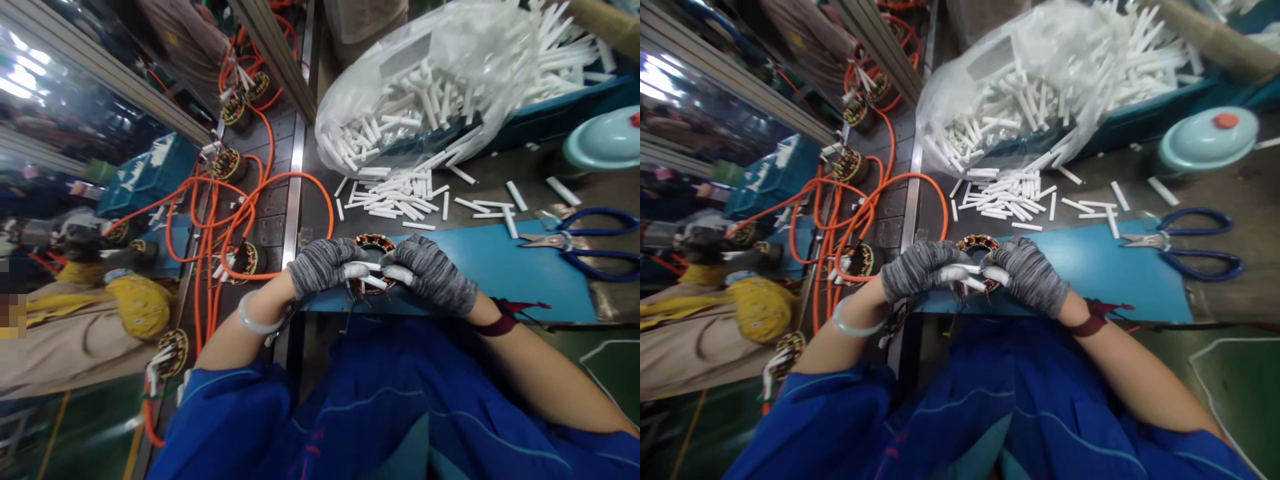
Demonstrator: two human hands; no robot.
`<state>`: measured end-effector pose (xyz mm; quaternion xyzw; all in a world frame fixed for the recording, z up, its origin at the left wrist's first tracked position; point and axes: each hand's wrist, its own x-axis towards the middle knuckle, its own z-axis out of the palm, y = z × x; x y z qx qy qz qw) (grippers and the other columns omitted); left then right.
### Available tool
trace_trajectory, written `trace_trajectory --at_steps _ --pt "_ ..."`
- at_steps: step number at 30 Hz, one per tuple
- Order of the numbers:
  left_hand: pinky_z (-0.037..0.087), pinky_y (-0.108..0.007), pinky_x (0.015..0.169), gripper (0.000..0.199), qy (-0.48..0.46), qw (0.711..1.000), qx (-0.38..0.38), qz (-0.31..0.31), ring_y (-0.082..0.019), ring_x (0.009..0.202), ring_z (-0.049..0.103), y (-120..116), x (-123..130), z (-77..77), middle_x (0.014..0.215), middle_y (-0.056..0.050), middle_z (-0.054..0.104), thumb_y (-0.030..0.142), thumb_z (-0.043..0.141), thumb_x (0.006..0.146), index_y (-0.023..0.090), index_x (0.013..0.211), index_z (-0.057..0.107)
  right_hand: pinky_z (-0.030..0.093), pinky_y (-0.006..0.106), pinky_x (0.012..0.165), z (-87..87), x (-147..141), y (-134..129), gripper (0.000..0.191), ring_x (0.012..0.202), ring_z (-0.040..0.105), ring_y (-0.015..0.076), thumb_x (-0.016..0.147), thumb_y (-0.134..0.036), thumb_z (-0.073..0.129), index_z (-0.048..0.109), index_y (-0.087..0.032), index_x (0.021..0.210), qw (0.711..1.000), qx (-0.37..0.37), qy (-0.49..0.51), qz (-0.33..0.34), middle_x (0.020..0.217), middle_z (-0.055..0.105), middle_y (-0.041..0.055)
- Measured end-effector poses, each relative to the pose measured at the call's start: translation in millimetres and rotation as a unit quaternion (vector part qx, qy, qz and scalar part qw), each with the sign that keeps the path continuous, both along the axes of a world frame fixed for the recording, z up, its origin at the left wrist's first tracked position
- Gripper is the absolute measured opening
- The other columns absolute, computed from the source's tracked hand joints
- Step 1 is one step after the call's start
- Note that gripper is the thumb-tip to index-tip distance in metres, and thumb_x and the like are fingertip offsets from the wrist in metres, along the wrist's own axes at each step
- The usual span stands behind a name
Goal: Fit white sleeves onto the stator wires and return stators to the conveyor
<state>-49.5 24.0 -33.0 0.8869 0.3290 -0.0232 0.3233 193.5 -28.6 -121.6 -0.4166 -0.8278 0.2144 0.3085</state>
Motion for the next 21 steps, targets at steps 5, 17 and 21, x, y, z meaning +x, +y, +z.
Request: trace_trajectory --at_steps 5,17,21 --pt "0.054 -0.029 0.086 0.036 0.046 0.999 0.010 -0.004 -0.019 0.096 0.072 -1.1 -5.9 -4.5 0.106 -0.007 0.077 0.044 0.054 0.103 0.016 0.120 0.071 0.043 0.036 0.075 -1.3 -7.7 -3.4 0.035 0.080 0.060 0.0244 0.104 -0.042 0.051 0.077 -0.018 0.099 0.999 0.026 -0.027 -0.025 0.085 0.072 0.0092" --pt "0.048 -0.052 0.100 0.052 0.202 0.955 0.213 -0.052 -0.036 0.120 0.063 -18.0 61.1 8.1 0.137 -0.016 0.067 0.053 0.065 0.094 0.019 0.133 0.068 0.054 0.047 0.108 -6.0 33.8 -31.7 0.043 0.122 0.068 0.0267 0.096 -0.032 0.066 0.062 -0.028 0.138 0.974 -0.118 0.155 -0.113 0.135 0.070 0.0057" --pt "0.046 -0.045 0.109 0.083 0.138 0.973 0.172 -0.069 -0.034 0.130 0.059 9.6 57.3 1.5 0.145 -0.017 0.061 0.057 0.079 0.081 0.016 0.148 0.054 0.061 0.040 0.097 -0.4 40.5 -51.6 0.030 0.104 0.074 0.0224 0.094 -0.027 0.069 0.070 -0.029 0.124 0.967 -0.082 0.175 -0.166 0.116 0.077 0.0028"
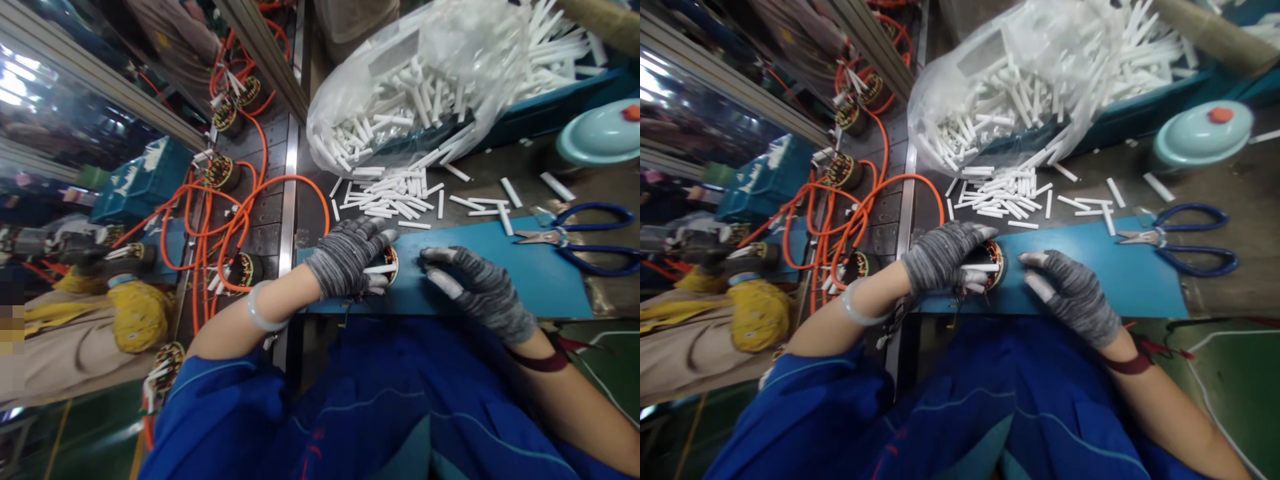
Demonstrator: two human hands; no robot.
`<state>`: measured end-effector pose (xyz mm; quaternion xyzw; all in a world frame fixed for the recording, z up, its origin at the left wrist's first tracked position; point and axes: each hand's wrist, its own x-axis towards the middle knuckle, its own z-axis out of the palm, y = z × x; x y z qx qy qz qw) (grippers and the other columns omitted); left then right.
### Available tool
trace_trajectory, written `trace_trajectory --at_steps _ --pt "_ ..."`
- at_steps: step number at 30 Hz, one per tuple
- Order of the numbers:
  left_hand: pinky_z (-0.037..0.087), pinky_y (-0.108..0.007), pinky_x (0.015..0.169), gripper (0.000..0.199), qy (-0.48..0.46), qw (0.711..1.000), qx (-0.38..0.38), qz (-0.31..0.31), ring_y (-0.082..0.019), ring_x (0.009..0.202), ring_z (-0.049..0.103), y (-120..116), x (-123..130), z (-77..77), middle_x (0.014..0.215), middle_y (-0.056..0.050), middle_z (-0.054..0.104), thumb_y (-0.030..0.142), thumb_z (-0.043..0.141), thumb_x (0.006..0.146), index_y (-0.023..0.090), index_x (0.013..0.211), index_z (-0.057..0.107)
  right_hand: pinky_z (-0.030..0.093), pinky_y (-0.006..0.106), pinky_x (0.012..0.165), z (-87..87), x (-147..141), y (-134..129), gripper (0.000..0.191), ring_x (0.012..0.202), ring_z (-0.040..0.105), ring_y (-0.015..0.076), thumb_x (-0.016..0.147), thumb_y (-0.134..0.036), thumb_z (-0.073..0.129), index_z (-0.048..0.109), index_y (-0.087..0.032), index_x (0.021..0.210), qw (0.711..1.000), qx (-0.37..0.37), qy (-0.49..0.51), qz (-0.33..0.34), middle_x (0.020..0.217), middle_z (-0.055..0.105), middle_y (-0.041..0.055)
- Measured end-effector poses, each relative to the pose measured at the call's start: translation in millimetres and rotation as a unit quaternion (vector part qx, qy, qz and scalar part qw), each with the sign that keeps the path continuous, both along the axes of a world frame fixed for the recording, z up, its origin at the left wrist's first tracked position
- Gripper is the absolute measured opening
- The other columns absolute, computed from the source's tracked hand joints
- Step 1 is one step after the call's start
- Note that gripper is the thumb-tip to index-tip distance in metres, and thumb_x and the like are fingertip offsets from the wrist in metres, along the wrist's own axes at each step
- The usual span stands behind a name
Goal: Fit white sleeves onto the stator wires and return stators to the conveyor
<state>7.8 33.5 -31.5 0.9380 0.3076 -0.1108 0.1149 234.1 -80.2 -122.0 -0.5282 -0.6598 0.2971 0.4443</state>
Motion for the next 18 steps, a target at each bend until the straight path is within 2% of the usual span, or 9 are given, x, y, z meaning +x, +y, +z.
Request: trace_trajectory --at_steps 2,4,6,7,10,12,15,18 --pt "0.051 -0.039 0.103 0.076 -0.001 0.999 -0.037 0.029 -0.029 0.119 0.066 17.4 -0.8 -8.2 0.131 -0.012 0.070 0.053 0.078 0.084 0.017 0.147 0.055 0.062 0.036 0.094 2.1 -6.3 -3.8 0.024 0.100 0.075 0.0200 0.094 -0.024 0.069 0.072 -0.030 0.118 0.999 0.031 0.012 0.021 0.110 0.078 0.0012" --pt "0.054 -0.036 0.096 0.067 -0.002 0.995 -0.050 0.086 -0.026 0.109 0.071 28.1 0.1 -12.5 0.117 -0.008 0.076 0.049 0.076 0.087 0.018 0.143 0.059 0.062 0.034 0.093 1.9 -14.1 -3.5 0.024 0.100 0.075 0.0192 0.095 -0.022 0.068 0.072 -0.030 0.117 0.997 0.057 0.017 0.044 0.111 0.078 0.0012" --pt "0.056 -0.036 0.094 0.059 -0.038 0.990 -0.031 0.130 -0.024 0.104 0.072 27.6 0.0 -10.6 0.110 -0.007 0.078 0.047 0.074 0.089 0.017 0.139 0.062 0.061 0.036 0.095 -1.3 -19.5 -1.5 0.028 0.104 0.074 0.0202 0.094 -0.022 0.069 0.071 -0.030 0.121 0.996 0.071 0.014 0.056 0.116 0.077 0.0025" --pt "0.055 -0.037 0.096 0.054 -0.070 0.989 -0.012 0.131 -0.023 0.103 0.072 23.3 -1.4 -8.0 0.110 -0.007 0.078 0.046 0.072 0.092 0.017 0.136 0.064 0.060 0.037 0.096 -3.6 -20.9 -0.5 0.031 0.107 0.074 0.0209 0.094 -0.022 0.069 0.070 -0.030 0.124 0.995 0.074 0.010 0.062 0.119 0.077 0.0032" --pt "0.044 -0.045 0.113 0.040 -0.166 0.983 0.061 0.052 -0.023 0.113 0.068 4.0 -10.9 -2.8 0.119 -0.006 0.076 0.047 0.065 0.097 0.022 0.127 0.071 0.059 0.040 0.100 -12.1 -21.9 2.7 0.038 0.115 0.071 0.0232 0.097 -0.023 0.065 0.064 -0.032 0.134 0.993 0.073 0.004 0.090 0.130 0.073 0.0045" --pt "0.039 -0.051 0.118 0.038 -0.186 0.979 0.083 -0.007 -0.028 0.127 0.062 -5.1 -18.6 -6.9 0.132 -0.008 0.071 0.049 0.062 0.098 0.025 0.126 0.074 0.058 0.042 0.100 -17.9 -21.9 6.7 0.037 0.116 0.070 0.0242 0.100 -0.026 0.060 0.063 -0.032 0.136 0.993 0.059 0.011 0.099 0.131 0.073 0.0051" --pt "0.039 -0.055 0.118 0.044 -0.162 0.984 0.056 -0.054 -0.032 0.140 0.052 -7.9 -26.3 -20.4 0.149 -0.013 0.059 0.050 0.059 0.100 0.024 0.134 0.070 0.058 0.043 0.099 -25.4 -20.5 17.4 0.033 0.111 0.071 0.0244 0.101 -0.034 0.058 0.064 -0.032 0.134 0.993 0.039 0.031 0.103 0.125 0.074 0.0053" --pt "0.040 -0.051 0.119 0.050 -0.137 0.986 0.042 -0.088 -0.032 0.146 0.047 -7.5 -28.1 -28.4 0.155 -0.014 0.053 0.051 0.059 0.100 0.022 0.140 0.065 0.057 0.044 0.100 -28.6 -14.3 28.8 0.034 0.108 0.070 0.0245 0.101 -0.040 0.058 0.065 -0.033 0.134 0.987 0.027 0.024 0.154 0.121 0.074 0.0048"
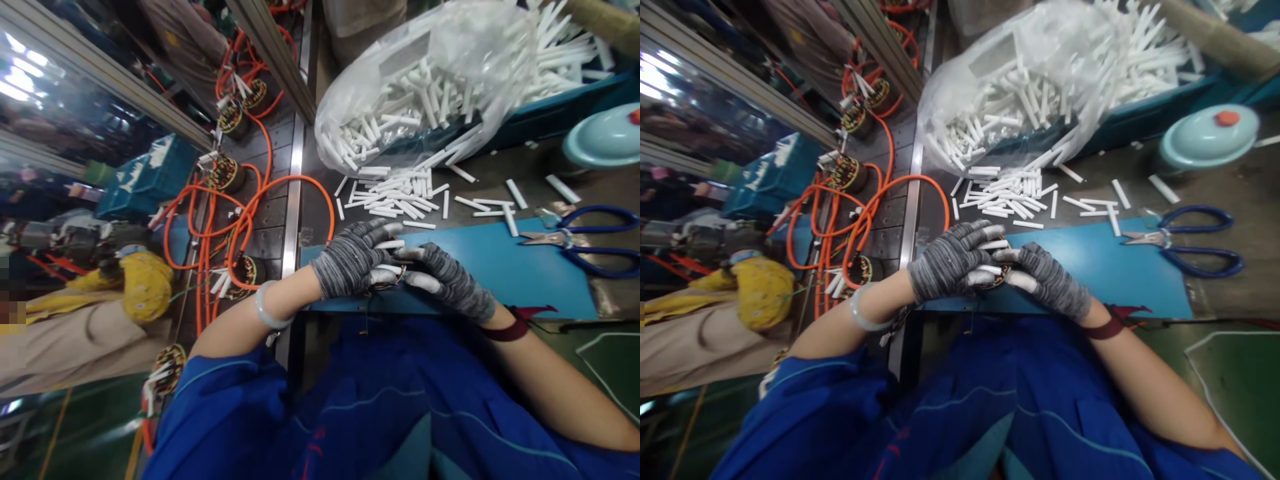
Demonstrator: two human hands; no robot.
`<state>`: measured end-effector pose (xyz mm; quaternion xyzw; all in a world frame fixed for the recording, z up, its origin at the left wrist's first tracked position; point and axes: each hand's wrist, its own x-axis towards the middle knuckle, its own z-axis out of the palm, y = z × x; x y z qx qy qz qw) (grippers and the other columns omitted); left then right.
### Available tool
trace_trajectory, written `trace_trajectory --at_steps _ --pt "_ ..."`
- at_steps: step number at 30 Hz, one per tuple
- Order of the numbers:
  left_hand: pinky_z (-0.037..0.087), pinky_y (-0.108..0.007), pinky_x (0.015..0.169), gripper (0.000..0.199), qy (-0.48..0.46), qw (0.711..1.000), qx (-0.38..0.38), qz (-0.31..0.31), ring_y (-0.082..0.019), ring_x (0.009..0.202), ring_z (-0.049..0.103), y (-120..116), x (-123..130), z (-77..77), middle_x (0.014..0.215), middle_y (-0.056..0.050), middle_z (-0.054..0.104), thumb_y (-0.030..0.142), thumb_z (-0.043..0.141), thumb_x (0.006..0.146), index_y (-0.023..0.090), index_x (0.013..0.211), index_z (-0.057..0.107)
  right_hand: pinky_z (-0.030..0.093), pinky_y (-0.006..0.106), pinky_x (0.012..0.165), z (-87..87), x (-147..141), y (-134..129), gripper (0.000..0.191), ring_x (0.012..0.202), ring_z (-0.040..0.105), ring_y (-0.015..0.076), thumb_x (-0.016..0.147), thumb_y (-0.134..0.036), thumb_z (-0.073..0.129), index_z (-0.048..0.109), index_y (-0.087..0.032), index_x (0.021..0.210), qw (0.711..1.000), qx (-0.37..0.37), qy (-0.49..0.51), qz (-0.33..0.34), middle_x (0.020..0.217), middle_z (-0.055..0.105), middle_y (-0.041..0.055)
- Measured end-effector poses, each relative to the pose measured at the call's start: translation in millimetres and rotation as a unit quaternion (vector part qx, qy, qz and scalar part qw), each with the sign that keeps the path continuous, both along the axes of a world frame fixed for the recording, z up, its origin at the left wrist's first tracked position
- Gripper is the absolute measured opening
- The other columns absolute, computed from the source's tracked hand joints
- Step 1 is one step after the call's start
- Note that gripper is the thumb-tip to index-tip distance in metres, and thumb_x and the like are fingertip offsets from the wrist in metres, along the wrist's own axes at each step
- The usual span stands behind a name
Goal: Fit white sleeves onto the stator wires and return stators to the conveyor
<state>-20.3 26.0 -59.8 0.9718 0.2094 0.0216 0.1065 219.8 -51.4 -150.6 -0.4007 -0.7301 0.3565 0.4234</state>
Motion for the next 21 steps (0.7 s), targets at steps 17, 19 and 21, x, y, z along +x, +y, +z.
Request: trace_trajectory --at_steps 17,19,21 --pt "0.039 -0.051 0.121 0.046 0.077 0.994 -0.071 0.030 -0.030 0.147 0.046 -2.2 0.5 19.7 0.151 -0.013 0.057 0.036 0.051 0.104 0.018 0.146 0.056 0.055 0.037 0.086 25.1 -17.2 24.4 0.030 0.090 0.071 0.0205 0.097 -0.051 0.062 0.076 -0.025 0.107 0.995 -0.067 0.035 0.068 0.098 0.078 0.0036" --pt "0.040 -0.046 0.122 0.044 0.039 0.988 -0.147 0.018 -0.026 0.145 0.049 7.7 -8.0 21.9 0.151 -0.013 0.058 0.032 0.050 0.104 0.017 0.145 0.057 0.054 0.037 0.087 25.9 -16.7 28.6 0.032 0.090 0.071 0.0207 0.099 -0.051 0.058 0.077 -0.026 0.105 0.995 -0.041 0.008 0.088 0.097 0.078 0.0042" --pt "0.040 -0.042 0.122 0.040 -0.011 0.976 -0.219 0.004 -0.022 0.143 0.051 14.9 -13.8 18.6 0.149 -0.014 0.058 0.028 0.049 0.104 0.017 0.141 0.060 0.054 0.036 0.085 25.5 -18.1 30.0 0.035 0.087 0.070 0.0199 0.101 -0.052 0.056 0.078 -0.025 0.103 0.996 -0.025 0.007 0.082 0.094 0.078 0.0044"
